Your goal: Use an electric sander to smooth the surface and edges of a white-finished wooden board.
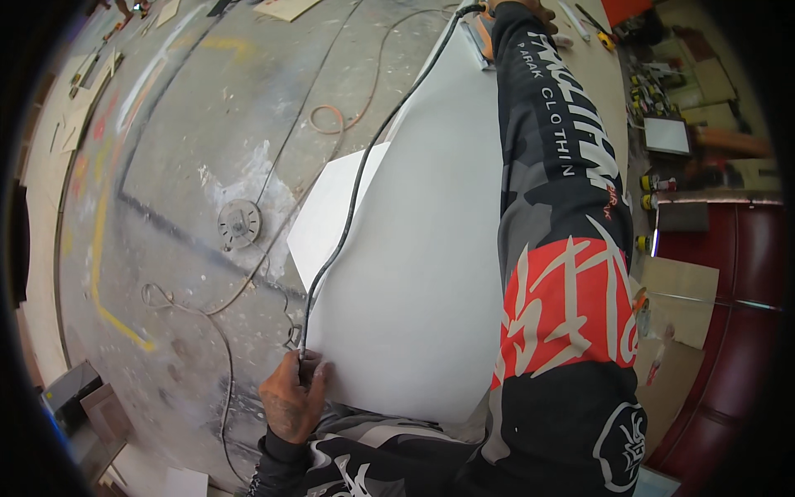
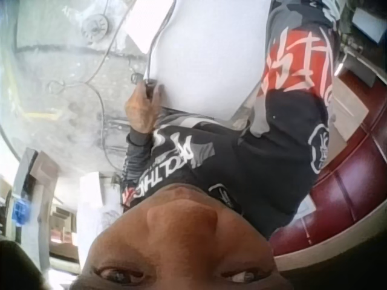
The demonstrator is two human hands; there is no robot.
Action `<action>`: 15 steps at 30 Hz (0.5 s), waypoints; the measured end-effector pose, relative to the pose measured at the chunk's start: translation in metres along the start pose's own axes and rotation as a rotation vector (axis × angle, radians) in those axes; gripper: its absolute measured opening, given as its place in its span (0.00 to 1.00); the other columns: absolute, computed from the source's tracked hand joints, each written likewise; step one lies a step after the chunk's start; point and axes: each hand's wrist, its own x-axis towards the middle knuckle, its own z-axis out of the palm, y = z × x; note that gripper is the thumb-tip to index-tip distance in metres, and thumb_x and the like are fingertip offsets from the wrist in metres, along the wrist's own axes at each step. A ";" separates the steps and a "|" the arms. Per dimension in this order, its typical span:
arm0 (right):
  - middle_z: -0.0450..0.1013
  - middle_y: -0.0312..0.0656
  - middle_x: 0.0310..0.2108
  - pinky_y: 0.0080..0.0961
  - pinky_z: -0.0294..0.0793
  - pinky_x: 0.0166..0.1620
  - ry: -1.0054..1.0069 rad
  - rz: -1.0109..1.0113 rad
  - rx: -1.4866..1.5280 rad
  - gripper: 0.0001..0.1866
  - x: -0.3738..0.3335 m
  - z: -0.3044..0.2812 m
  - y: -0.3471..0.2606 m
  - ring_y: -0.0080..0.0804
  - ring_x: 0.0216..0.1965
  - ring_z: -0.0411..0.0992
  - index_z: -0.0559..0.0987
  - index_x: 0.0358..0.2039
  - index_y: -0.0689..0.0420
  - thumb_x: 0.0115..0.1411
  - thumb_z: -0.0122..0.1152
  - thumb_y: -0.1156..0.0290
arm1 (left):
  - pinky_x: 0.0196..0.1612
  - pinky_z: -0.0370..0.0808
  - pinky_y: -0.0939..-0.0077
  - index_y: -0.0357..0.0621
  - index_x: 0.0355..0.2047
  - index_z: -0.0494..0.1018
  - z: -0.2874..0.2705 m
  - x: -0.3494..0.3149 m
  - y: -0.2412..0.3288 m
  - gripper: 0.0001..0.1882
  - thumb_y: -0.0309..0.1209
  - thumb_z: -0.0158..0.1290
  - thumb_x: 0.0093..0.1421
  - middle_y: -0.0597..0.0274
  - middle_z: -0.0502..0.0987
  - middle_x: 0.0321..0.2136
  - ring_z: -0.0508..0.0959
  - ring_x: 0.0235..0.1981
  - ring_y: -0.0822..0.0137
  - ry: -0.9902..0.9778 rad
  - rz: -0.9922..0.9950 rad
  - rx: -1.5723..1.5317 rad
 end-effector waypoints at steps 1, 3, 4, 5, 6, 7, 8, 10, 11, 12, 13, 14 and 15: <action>0.83 0.38 0.39 0.41 0.58 0.56 0.002 -0.003 -0.005 0.22 0.000 0.005 -0.001 0.35 0.49 0.76 0.84 0.45 0.53 0.66 0.48 0.54 | 0.30 0.79 0.71 0.37 0.36 0.76 -0.001 0.001 0.004 0.09 0.25 0.64 0.58 0.52 0.82 0.25 0.85 0.25 0.59 -0.008 -0.012 -0.017; 0.83 0.34 0.32 0.40 0.58 0.54 0.299 0.034 0.052 0.21 -0.002 0.015 -0.008 0.30 0.44 0.75 0.84 0.41 0.52 0.66 0.47 0.53 | 0.30 0.79 0.71 0.37 0.36 0.76 -0.001 0.001 0.005 0.09 0.25 0.63 0.58 0.52 0.82 0.25 0.85 0.25 0.59 -0.021 -0.021 -0.042; 0.83 0.34 0.32 0.40 0.58 0.54 0.265 0.013 0.080 0.21 -0.030 0.027 -0.037 0.30 0.44 0.75 0.84 0.41 0.52 0.66 0.47 0.53 | 0.30 0.79 0.71 0.37 0.36 0.76 -0.003 0.002 0.002 0.09 0.25 0.63 0.58 0.52 0.82 0.26 0.85 0.25 0.59 0.008 -0.040 -0.011; 0.83 0.34 0.32 0.41 0.58 0.54 0.139 -0.051 0.072 0.21 -0.095 0.009 -0.069 0.29 0.45 0.76 0.84 0.42 0.52 0.66 0.47 0.53 | 0.30 0.79 0.71 0.37 0.36 0.76 -0.007 0.000 -0.001 0.09 0.25 0.63 0.58 0.53 0.83 0.26 0.85 0.25 0.59 0.046 -0.059 0.023; 0.83 0.34 0.32 0.41 0.58 0.54 0.063 -0.078 0.015 0.21 -0.129 -0.023 -0.065 0.29 0.46 0.76 0.84 0.42 0.53 0.67 0.47 0.53 | 0.30 0.79 0.71 0.37 0.36 0.76 -0.005 0.000 -0.001 0.09 0.25 0.63 0.58 0.53 0.83 0.26 0.85 0.25 0.59 0.037 -0.041 0.009; 0.83 0.34 0.32 0.41 0.58 0.54 0.074 -0.072 0.005 0.21 -0.127 -0.029 -0.065 0.29 0.46 0.76 0.84 0.42 0.53 0.67 0.47 0.53 | 0.31 0.79 0.71 0.37 0.36 0.76 -0.003 0.000 -0.001 0.09 0.25 0.63 0.58 0.53 0.83 0.26 0.85 0.25 0.59 0.024 -0.036 0.004; 0.83 0.35 0.32 0.42 0.59 0.55 0.105 0.014 -0.005 0.21 -0.124 -0.033 -0.066 0.29 0.46 0.76 0.84 0.43 0.53 0.67 0.47 0.53 | 0.31 0.79 0.71 0.37 0.36 0.76 -0.001 0.001 0.000 0.09 0.25 0.63 0.58 0.53 0.83 0.26 0.85 0.25 0.59 0.012 -0.033 0.001; 0.83 0.35 0.32 0.44 0.59 0.55 0.151 0.176 -0.012 0.21 -0.114 -0.027 -0.076 0.31 0.47 0.76 0.84 0.43 0.53 0.67 0.47 0.54 | 0.31 0.79 0.71 0.37 0.36 0.76 -0.002 0.001 0.000 0.09 0.25 0.64 0.57 0.53 0.83 0.26 0.85 0.25 0.59 0.014 -0.027 -0.001; 0.83 0.36 0.32 0.45 0.59 0.55 0.169 0.255 -0.012 0.21 -0.106 -0.020 -0.083 0.31 0.47 0.77 0.84 0.44 0.54 0.67 0.47 0.54 | 0.31 0.79 0.71 0.36 0.36 0.76 -0.002 0.001 0.000 0.09 0.25 0.64 0.57 0.53 0.83 0.26 0.85 0.25 0.60 0.018 -0.024 0.003; 0.83 0.36 0.32 0.47 0.60 0.55 0.186 0.331 -0.009 0.21 -0.096 -0.011 -0.092 0.32 0.47 0.77 0.84 0.44 0.54 0.67 0.47 0.54 | 0.31 0.79 0.71 0.36 0.36 0.76 -0.001 0.002 -0.002 0.09 0.25 0.64 0.57 0.53 0.83 0.26 0.85 0.25 0.60 0.024 -0.031 0.006; 0.83 0.36 0.32 0.47 0.60 0.55 0.189 0.330 -0.009 0.21 -0.065 0.002 -0.075 0.32 0.47 0.77 0.84 0.44 0.54 0.67 0.47 0.54 | 0.31 0.79 0.71 0.37 0.37 0.76 0.001 0.001 -0.004 0.09 0.25 0.64 0.57 0.53 0.83 0.26 0.85 0.25 0.60 0.030 -0.021 -0.003; 0.83 0.38 0.34 0.47 0.60 0.56 0.281 0.154 0.005 0.22 -0.016 0.008 -0.029 0.33 0.46 0.78 0.84 0.44 0.55 0.67 0.47 0.54 | 0.31 0.79 0.71 0.37 0.37 0.76 0.004 0.000 -0.003 0.09 0.25 0.64 0.57 0.53 0.83 0.27 0.85 0.25 0.60 0.022 0.007 -0.032; 0.83 0.39 0.36 0.48 0.60 0.57 0.339 -0.037 0.038 0.22 -0.016 0.012 -0.019 0.34 0.45 0.78 0.84 0.44 0.55 0.67 0.47 0.55 | 0.31 0.79 0.71 0.37 0.37 0.76 0.002 0.000 -0.001 0.09 0.25 0.64 0.57 0.53 0.83 0.27 0.85 0.25 0.60 0.023 0.000 -0.028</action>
